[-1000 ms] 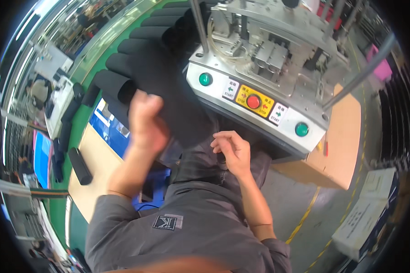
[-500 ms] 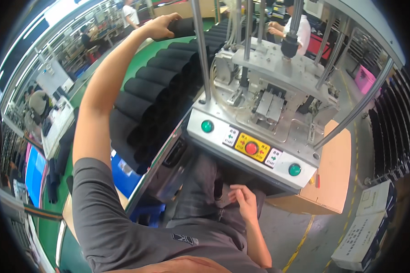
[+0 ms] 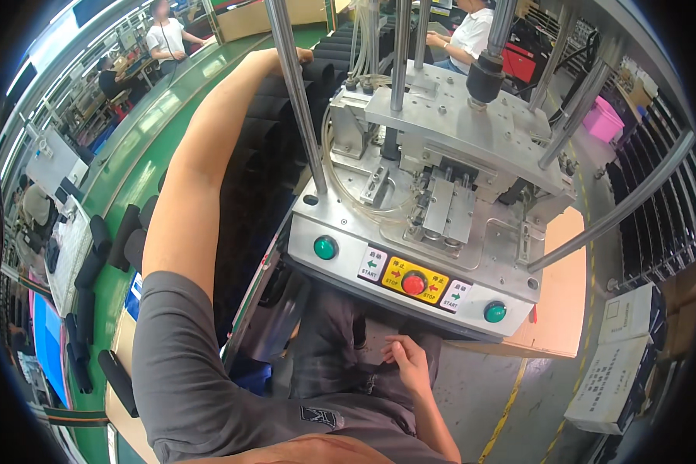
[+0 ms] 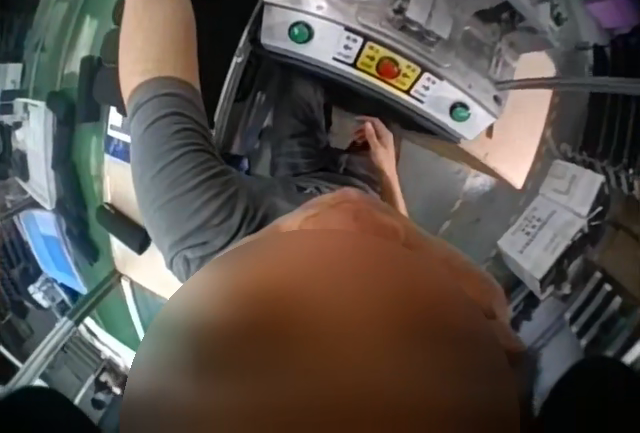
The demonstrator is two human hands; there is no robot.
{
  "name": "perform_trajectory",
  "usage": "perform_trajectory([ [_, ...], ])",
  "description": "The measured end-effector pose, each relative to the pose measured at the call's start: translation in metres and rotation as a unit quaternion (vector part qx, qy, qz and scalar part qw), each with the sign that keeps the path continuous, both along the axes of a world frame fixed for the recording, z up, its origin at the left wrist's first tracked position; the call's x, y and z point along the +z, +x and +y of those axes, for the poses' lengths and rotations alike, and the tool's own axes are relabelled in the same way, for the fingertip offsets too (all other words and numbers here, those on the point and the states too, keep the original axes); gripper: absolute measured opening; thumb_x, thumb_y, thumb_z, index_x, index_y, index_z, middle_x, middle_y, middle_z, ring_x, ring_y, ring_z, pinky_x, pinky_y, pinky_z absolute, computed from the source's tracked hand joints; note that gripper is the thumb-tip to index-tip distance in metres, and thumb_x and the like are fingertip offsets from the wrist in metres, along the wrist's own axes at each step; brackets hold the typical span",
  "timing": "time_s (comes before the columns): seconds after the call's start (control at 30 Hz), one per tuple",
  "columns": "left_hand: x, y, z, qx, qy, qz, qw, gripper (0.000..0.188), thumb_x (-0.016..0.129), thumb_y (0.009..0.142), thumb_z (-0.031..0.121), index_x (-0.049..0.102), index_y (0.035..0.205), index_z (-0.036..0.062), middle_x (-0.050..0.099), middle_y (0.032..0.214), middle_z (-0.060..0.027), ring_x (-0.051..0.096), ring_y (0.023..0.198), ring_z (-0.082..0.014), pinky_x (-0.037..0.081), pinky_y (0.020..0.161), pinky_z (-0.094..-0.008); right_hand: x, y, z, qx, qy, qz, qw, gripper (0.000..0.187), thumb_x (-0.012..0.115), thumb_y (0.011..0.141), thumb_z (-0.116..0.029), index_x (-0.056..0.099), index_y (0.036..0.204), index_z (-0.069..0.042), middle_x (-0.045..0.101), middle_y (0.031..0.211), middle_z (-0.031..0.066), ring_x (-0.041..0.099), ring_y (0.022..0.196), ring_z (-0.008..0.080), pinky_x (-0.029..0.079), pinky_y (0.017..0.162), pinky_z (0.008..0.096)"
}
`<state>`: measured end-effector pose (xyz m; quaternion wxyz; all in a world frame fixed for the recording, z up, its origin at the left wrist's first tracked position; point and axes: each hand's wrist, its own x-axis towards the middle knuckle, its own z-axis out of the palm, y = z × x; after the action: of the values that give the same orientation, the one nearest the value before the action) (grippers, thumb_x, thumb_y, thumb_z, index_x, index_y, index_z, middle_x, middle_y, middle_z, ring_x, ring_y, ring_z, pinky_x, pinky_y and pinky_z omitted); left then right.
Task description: Manually feeding foam components into a sealing machine on a production line.
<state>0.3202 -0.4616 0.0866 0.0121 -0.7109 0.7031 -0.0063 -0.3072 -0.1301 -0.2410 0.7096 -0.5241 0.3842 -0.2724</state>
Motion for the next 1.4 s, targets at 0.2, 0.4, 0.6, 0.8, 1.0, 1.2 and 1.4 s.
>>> perform_trajectory([
  [0.2,0.002,-0.006,0.019,-0.029,-0.036,-0.027,0.999,0.046,0.067,0.096,0.018,0.067,0.140,0.0058,0.078,0.124,-0.0125,0.072,0.107,-0.0321,0.060,0.095,-0.0480,-0.001,-0.004,-0.019,0.003,-0.022,0.008,1.000,0.041,0.057,0.118,-0.029,0.069,0.135,0.006,0.077,0.103,0.0174,0.071,0.084,0.0218,0.058,0.081,0.0303],
  [0.4,0.039,-0.041,0.051,0.042,-0.097,-0.117,0.988,0.052,0.054,0.100,0.031,0.069,0.142,0.0058,0.080,0.126,-0.0113,0.074,0.112,-0.0358,0.059,0.098,-0.0511,0.015,0.008,-0.018,0.036,-0.024,0.002,0.999,0.038,0.059,0.116,-0.026,0.068,0.136,0.006,0.076,0.104,0.0164,0.069,0.086,0.0204,0.057,0.083,0.0310],
  [0.6,0.059,-0.029,0.202,0.071,-0.026,-0.155,0.985,0.050,0.063,0.094,0.031,0.077,0.133,0.0027,0.082,0.122,-0.0160,0.075,0.107,-0.0422,0.061,0.097,-0.0530,-0.001,0.012,-0.013,0.064,-0.061,0.013,0.996,0.039,0.058,0.117,-0.026,0.067,0.137,0.006,0.075,0.103,0.0159,0.069,0.084,0.0201,0.057,0.081,0.0313],
  [0.8,0.052,-0.082,0.597,0.392,-0.122,-0.201,0.890,0.048,0.065,0.107,0.042,0.073,0.129,0.0000,0.082,0.111,-0.0214,0.079,0.090,-0.0406,0.066,0.081,-0.0496,0.015,0.036,-0.006,0.112,-0.078,-0.009,0.991,0.038,0.058,0.117,-0.026,0.068,0.136,0.005,0.075,0.103,0.0146,0.068,0.084,0.0198,0.057,0.083,0.0314],
  [1.0,-0.087,-0.161,0.853,0.797,0.033,0.148,0.584,0.104,0.084,0.082,0.068,0.057,0.141,-0.0133,0.075,0.123,-0.0312,0.078,0.102,-0.0431,0.065,0.093,-0.0474,0.049,0.071,0.000,0.197,-0.107,-0.060,0.973,0.035,0.058,0.115,-0.022,0.070,0.134,0.004,0.075,0.103,0.0142,0.067,0.086,0.0196,0.056,0.085,0.0317],
  [1.2,-0.086,-0.225,0.798,0.475,-0.284,-0.019,0.833,0.066,0.083,0.078,0.012,0.066,0.142,0.0064,0.076,0.132,-0.0117,0.071,0.115,-0.0348,0.053,0.111,-0.0405,0.101,0.094,0.015,0.303,-0.127,-0.116,0.937,0.036,0.063,0.109,-0.020,0.070,0.136,0.003,0.076,0.106,0.0142,0.068,0.091,0.0205,0.055,0.088,0.0326],
  [1.4,-0.003,-0.273,0.638,-0.078,-0.290,-0.321,0.898,0.045,0.077,0.090,0.006,0.069,0.134,0.0121,0.073,0.139,-0.0077,0.069,0.127,-0.0274,0.048,0.122,-0.0479,0.138,0.115,0.014,0.361,-0.098,-0.235,0.897,0.064,0.068,0.107,-0.046,0.066,0.149,0.002,0.076,0.130,0.0189,0.071,0.116,0.0277,0.053,0.106,0.0399],
])
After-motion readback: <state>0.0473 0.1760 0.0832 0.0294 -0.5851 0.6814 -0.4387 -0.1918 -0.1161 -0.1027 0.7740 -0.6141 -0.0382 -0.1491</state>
